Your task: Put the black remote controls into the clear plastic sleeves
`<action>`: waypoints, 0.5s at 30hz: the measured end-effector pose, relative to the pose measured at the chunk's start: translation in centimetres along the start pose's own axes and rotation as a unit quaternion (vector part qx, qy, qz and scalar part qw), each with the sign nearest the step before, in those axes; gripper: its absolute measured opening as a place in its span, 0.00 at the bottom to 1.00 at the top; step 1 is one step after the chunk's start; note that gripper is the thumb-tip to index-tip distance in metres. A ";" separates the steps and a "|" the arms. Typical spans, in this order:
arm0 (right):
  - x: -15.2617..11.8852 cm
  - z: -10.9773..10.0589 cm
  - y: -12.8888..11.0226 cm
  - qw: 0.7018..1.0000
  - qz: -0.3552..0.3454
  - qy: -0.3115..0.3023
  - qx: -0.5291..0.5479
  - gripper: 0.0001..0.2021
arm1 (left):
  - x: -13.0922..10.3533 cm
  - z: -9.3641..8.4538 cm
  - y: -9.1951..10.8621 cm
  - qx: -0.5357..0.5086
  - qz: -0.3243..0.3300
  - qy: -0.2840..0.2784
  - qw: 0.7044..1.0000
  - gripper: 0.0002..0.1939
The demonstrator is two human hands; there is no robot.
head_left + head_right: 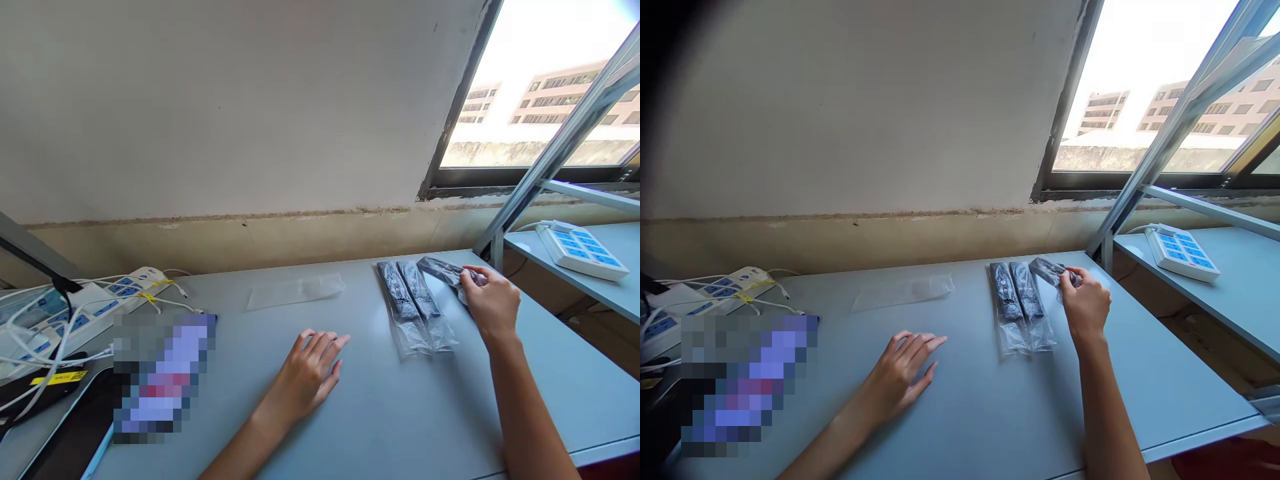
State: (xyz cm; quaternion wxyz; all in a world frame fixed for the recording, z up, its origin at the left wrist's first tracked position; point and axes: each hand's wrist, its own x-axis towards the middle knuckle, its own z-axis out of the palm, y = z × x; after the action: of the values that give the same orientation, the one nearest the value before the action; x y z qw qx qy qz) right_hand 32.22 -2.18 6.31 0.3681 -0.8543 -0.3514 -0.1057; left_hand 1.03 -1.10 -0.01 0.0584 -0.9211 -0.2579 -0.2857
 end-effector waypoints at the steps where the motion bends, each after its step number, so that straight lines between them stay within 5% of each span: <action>1: 0.2 0.2 0.5 0.999 0.005 -0.034 -0.011 0.18 | 0.0 0.1 0.1 -0.002 0.002 -0.005 1.000 0.17; 5: 0.8 1.3 2.3 0.987 0.007 -0.156 -0.051 0.10 | -0.2 0.4 0.5 -0.012 0.010 -0.021 1.000 0.17; 15: 0.7 0.2 1.7 0.959 0.054 -0.237 -0.142 0.05 | -0.2 0.7 0.5 -0.028 0.006 -0.031 0.999 0.16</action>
State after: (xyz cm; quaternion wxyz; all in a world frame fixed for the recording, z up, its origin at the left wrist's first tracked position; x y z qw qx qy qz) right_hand 33.87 -2.51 5.51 0.1538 -0.9161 -0.3635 0.0711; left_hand 1.43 -1.44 -0.69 0.0265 -0.9324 -0.2456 -0.2639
